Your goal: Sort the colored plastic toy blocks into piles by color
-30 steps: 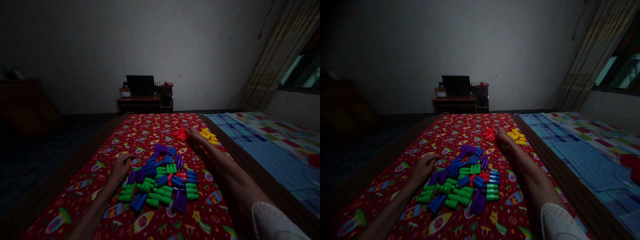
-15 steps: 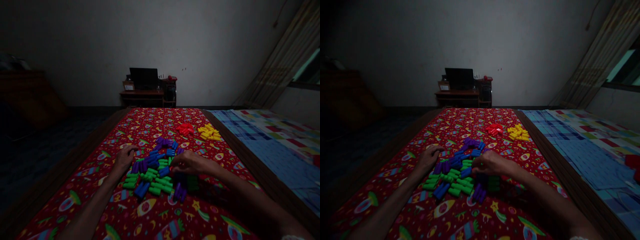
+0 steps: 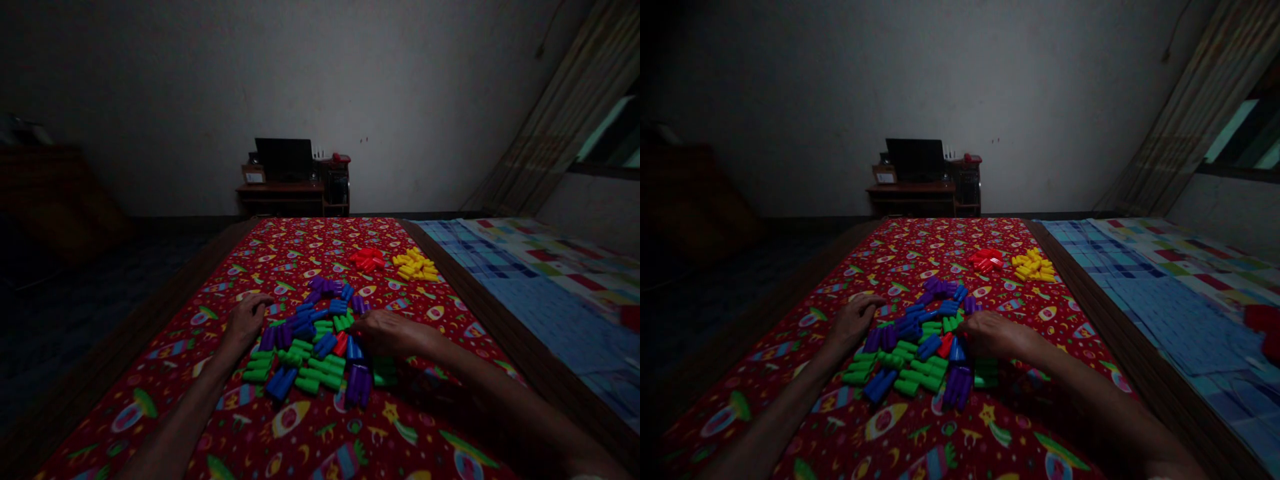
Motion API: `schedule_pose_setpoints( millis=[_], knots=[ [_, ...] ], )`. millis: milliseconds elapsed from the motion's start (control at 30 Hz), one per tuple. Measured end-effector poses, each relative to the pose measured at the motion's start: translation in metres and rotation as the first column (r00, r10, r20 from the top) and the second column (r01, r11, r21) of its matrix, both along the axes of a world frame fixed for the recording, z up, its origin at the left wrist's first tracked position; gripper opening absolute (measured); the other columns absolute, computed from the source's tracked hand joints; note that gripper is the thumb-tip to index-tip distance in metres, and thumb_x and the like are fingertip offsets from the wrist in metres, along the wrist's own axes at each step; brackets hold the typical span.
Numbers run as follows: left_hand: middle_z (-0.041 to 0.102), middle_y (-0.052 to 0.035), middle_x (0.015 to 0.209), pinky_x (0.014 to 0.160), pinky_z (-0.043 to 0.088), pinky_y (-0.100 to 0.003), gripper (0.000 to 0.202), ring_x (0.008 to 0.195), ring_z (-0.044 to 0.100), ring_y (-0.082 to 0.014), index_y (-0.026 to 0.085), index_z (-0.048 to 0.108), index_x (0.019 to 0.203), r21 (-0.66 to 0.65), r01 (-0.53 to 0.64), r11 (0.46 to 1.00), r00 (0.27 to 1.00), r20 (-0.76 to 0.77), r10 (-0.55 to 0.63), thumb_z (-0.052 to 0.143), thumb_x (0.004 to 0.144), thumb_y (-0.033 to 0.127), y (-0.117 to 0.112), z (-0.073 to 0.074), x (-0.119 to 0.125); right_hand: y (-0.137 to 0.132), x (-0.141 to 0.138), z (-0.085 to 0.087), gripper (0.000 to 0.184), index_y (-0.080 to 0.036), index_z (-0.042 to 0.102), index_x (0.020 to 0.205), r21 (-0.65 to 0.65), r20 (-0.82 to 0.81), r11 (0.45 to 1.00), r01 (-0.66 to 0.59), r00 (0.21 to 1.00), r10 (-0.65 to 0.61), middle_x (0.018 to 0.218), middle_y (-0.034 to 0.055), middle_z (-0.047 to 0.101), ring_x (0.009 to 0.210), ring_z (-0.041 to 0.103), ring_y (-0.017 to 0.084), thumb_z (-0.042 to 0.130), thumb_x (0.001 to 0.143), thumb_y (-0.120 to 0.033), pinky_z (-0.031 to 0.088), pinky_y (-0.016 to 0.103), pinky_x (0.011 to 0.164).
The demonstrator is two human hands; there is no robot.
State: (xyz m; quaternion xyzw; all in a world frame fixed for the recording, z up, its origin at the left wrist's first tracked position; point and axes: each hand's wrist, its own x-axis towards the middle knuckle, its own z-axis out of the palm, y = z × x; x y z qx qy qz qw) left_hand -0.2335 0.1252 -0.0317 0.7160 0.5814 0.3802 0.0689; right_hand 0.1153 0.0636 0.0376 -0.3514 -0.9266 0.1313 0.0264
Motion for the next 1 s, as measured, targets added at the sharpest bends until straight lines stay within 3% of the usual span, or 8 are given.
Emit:
schedule_pose_setpoints(
  millis=[133,267,400,467,533,667,833,1000],
  knots=[
    [0.072,-0.0088,0.093,0.088,0.051,-0.037,0.035,0.093,0.064,-0.0232,0.018,0.071,0.082,-0.007,0.007,1.000,1.000,-0.008,-0.007,0.039,0.079,0.031,0.000,0.000,-0.001,0.037,0.014,0.006,0.028,-0.016,0.069,0.108,0.036,-0.175,0.981,0.191,0.968,-0.182,0.090,0.0068,0.071,0.074,0.062,0.015,0.061,0.082,-0.021,0.041,0.022,0.065],
    [0.072,-0.0086,0.094,0.089,0.051,-0.037,0.034,0.094,0.065,-0.0232,0.018,0.071,0.083,-0.022,0.009,1.000,1.000,-0.013,-0.010,0.040,0.077,0.030,0.001,0.000,-0.002,0.089,0.033,-0.003,0.027,-0.013,0.069,0.105,0.127,-0.299,0.849,0.513,0.836,-0.460,0.090,0.0088,0.072,0.077,0.064,0.018,0.060,0.081,-0.018,0.045,0.025,0.068],
    [0.072,-0.0074,0.092,0.088,0.051,-0.037,0.032,0.092,0.065,-0.0225,0.019,0.071,0.080,-0.005,0.013,1.000,1.000,0.005,-0.013,0.040,0.079,0.031,0.000,0.001,-0.001,0.111,0.037,-0.014,0.031,-0.015,0.067,0.111,0.219,-0.375,0.771,0.598,0.781,-0.499,0.098,0.0115,0.072,0.089,0.064,0.023,0.058,0.081,-0.018,0.048,0.032,0.078],
    [0.072,-0.0076,0.091,0.088,0.051,-0.037,0.033,0.091,0.065,-0.0222,0.019,0.071,0.081,-0.001,0.019,1.000,1.000,0.007,-0.019,0.040,0.079,0.031,-0.001,0.001,0.000,0.104,0.028,-0.013,0.032,-0.014,0.066,0.113,0.267,-0.397,0.773,0.576,0.796,-0.456,0.105,0.0143,0.070,0.095,0.063,0.024,0.058,0.082,-0.018,0.047,0.033,0.081],
    [0.072,-0.0075,0.092,0.088,0.051,-0.037,0.033,0.092,0.065,-0.0223,0.019,0.071,0.082,-0.010,0.025,1.000,1.000,-0.004,-0.025,0.040,0.079,0.030,-0.001,0.002,0.000,0.085,0.012,-0.007,0.026,-0.013,0.067,0.108,0.271,-0.370,0.829,0.490,0.848,-0.380,0.102,0.0146,0.070,0.090,0.063,0.022,0.054,0.085,-0.017,0.045,0.029,0.077],
    [0.073,-0.0065,0.095,0.089,0.051,-0.037,0.033,0.094,0.064,-0.0223,0.020,0.071,0.084,-0.022,0.013,1.000,1.000,-0.014,-0.014,0.040,0.079,0.028,-0.002,0.003,-0.001,0.034,-0.029,0.004,0.018,-0.016,0.070,0.091,0.069,-0.137,0.994,0.081,0.988,-0.071,0.079,0.0052,0.070,0.067,0.060,0.013,0.053,0.088,-0.017,0.037,0.021,0.061],
    [0.073,-0.0074,0.092,0.088,0.051,-0.037,0.034,0.092,0.065,-0.0221,0.019,0.072,0.083,-0.016,0.018,1.000,1.000,-0.009,-0.019,0.040,0.078,0.029,0.000,0.001,-0.001,-0.003,-0.050,0.006,0.022,-0.018,0.070,0.094,0.023,0.120,0.993,-0.114,0.987,0.110,0.092,0.0083,0.070,0.089,0.061,0.020,0.063,0.085,-0.038,0.036,0.023,0.063],
    [0.073,-0.0059,0.091,0.088,0.052,-0.036,0.033,0.090,0.065,-0.0212,0.021,0.072,0.080,0.009,0.004,1.000,1.000,0.012,-0.004,0.040,0.078,0.030,0.003,-0.002,-0.001,0.003,-0.041,0.011,0.022,-0.018,0.070,0.102,-0.109,0.107,0.984,-0.141,0.983,0.152,0.090,0.0060,0.071,0.078,0.061,0.015,0.066,0.083,-0.027,0.036,0.022,0.062]
  ],
)
